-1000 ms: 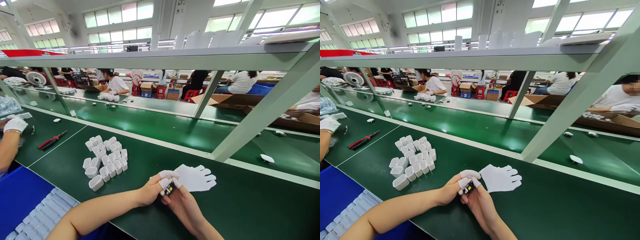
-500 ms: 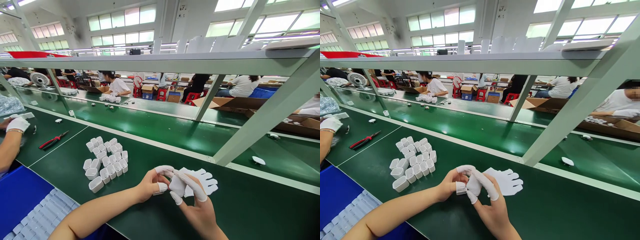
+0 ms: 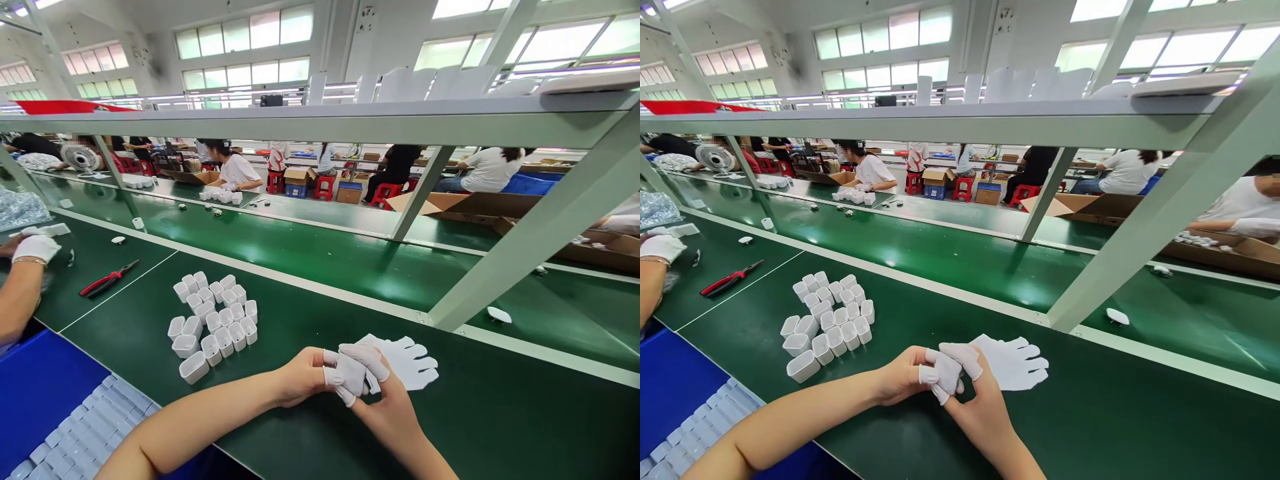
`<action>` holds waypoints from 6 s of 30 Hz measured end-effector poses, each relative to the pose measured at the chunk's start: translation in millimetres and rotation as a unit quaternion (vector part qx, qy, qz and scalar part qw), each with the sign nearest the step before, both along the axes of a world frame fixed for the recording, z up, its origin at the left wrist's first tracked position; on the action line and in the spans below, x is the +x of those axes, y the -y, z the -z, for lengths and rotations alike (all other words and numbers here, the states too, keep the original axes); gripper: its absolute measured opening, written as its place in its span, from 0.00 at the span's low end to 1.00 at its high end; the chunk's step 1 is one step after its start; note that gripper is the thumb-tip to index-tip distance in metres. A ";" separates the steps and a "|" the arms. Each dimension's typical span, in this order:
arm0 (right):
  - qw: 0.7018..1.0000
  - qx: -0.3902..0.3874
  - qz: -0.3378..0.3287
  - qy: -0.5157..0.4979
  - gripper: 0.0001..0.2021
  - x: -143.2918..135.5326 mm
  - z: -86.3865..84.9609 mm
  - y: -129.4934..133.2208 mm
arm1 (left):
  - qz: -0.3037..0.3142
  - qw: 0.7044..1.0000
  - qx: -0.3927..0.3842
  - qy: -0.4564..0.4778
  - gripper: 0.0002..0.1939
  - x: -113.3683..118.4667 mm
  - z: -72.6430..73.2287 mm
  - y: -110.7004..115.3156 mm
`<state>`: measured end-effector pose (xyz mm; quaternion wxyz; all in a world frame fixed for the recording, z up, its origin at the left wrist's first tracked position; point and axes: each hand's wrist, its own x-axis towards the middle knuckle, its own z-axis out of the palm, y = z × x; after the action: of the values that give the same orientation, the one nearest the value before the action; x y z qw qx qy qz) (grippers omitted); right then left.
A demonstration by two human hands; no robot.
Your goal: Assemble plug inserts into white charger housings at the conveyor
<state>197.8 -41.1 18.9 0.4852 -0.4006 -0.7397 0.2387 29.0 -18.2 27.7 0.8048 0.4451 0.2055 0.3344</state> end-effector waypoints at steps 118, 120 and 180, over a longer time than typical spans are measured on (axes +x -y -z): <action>0.989 0.106 -0.025 0.095 0.24 -9.5 1.6 0.1 | -0.041 0.979 0.099 -0.174 0.13 -6.0 2.1 2.0; 0.996 0.054 -0.023 0.074 0.25 -10.9 5.3 1.5 | -0.037 0.985 0.080 -0.147 0.15 -5.5 -0.8 2.6; 0.981 -0.168 0.037 -0.091 0.18 -16.5 -0.3 11.8 | 0.050 0.990 0.037 -0.126 0.26 -7.5 6.4 -10.4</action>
<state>181.4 -52.9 19.1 0.4847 -0.4798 -0.6269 0.3766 21.5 -7.8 21.3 0.7715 0.5228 0.2699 0.2421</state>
